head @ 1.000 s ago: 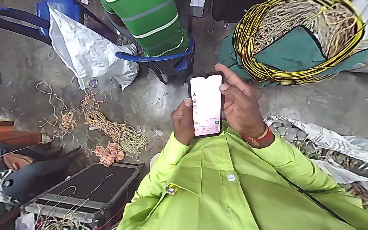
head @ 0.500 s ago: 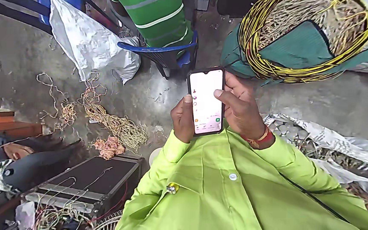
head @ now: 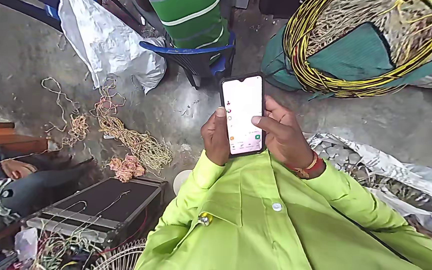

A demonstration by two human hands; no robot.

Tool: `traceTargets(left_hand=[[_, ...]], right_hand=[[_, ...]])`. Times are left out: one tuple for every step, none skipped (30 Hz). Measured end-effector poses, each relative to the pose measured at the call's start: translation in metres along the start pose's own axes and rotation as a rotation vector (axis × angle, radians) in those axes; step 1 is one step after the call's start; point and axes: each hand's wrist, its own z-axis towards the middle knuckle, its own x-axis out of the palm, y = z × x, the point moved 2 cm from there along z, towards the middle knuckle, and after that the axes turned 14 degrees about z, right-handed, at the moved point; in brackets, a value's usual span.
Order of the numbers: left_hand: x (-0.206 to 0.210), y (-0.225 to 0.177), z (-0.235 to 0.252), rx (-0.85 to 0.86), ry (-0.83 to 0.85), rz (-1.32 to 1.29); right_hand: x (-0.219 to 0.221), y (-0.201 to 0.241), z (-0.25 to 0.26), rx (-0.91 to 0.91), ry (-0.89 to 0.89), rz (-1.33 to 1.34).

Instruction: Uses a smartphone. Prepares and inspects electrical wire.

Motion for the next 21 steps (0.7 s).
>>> traceTargets(left_hand=[[-0.001, -0.001, -0.001, -0.002, -0.008, 0.001], [-0.001, -0.002, -0.001, -0.005, -0.02, -0.004], [-0.001, -0.002, -0.001, -0.011, -0.04, -0.013], [0.0, -0.003, 0.001, -0.017, -0.068, -0.022], [0.0, -0.003, 0.002, -0.017, -0.092, -0.032], [0.0, -0.003, 0.004, -0.002, -0.11, -0.054], [0.001, -0.001, 0.008, 0.029, -0.126, -0.088], [0.001, 0.001, 0.009, 0.045, -0.133, -0.1], [0.001, 0.001, 0.01, 0.049, -0.138, -0.101], [0.001, 0.002, 0.01, 0.048, -0.142, -0.099], [0.001, 0.002, 0.01, 0.045, -0.142, -0.099], [0.0, 0.002, 0.009, 0.042, -0.143, -0.1], [0.001, 0.002, 0.009, 0.042, -0.146, -0.101], [0.001, 0.002, 0.008, 0.043, -0.147, -0.102], [0.001, 0.002, 0.007, 0.04, -0.149, -0.102], [0.002, 0.002, 0.004, 0.03, -0.151, -0.098], [0.003, 0.001, 0.002, 0.013, -0.151, -0.085], [0.004, 0.0, -0.001, -0.01, -0.144, -0.068], [0.007, -0.002, -0.003, -0.026, -0.151, -0.061], [0.01, -0.003, -0.004, -0.039, -0.169, -0.063], [0.014, -0.002, -0.004, -0.036, -0.198, -0.076]], right_hand=[[0.0, 0.0, 0.0, 0.004, 0.011, 0.001], [0.0, -0.001, -0.001, 0.008, 0.021, 0.005], [-0.001, -0.002, -0.001, 0.014, 0.033, 0.004], [-0.001, -0.003, -0.001, 0.023, 0.044, 0.004], [-0.001, -0.004, -0.002, 0.033, 0.051, 0.009], [-0.001, -0.005, -0.001, 0.046, 0.06, 0.019], [-0.002, -0.006, -0.001, 0.057, 0.068, 0.031], [-0.002, -0.007, -0.001, 0.065, 0.074, 0.042], [-0.002, -0.008, -0.002, 0.068, 0.081, 0.053], [-0.001, -0.008, -0.002, 0.069, 0.086, 0.062], [-0.001, -0.008, -0.002, 0.072, 0.091, 0.07], [-0.001, -0.008, -0.002, 0.076, 0.092, 0.076], [-0.001, -0.008, -0.003, 0.083, 0.097, 0.079], [-0.002, -0.008, -0.002, 0.086, 0.104, 0.083], [-0.003, -0.008, -0.002, 0.093, 0.112, 0.089], [-0.005, -0.008, -0.003, 0.099, 0.121, 0.093], [-0.007, -0.007, -0.003, 0.105, 0.122, 0.103], [-0.009, -0.005, -0.003, 0.114, 0.122, 0.106], [-0.012, -0.003, -0.003, 0.121, 0.124, 0.101], [-0.015, -0.001, -0.002, 0.126, 0.132, 0.093], [-0.018, 0.001, -0.002, 0.136, 0.144, 0.085]])
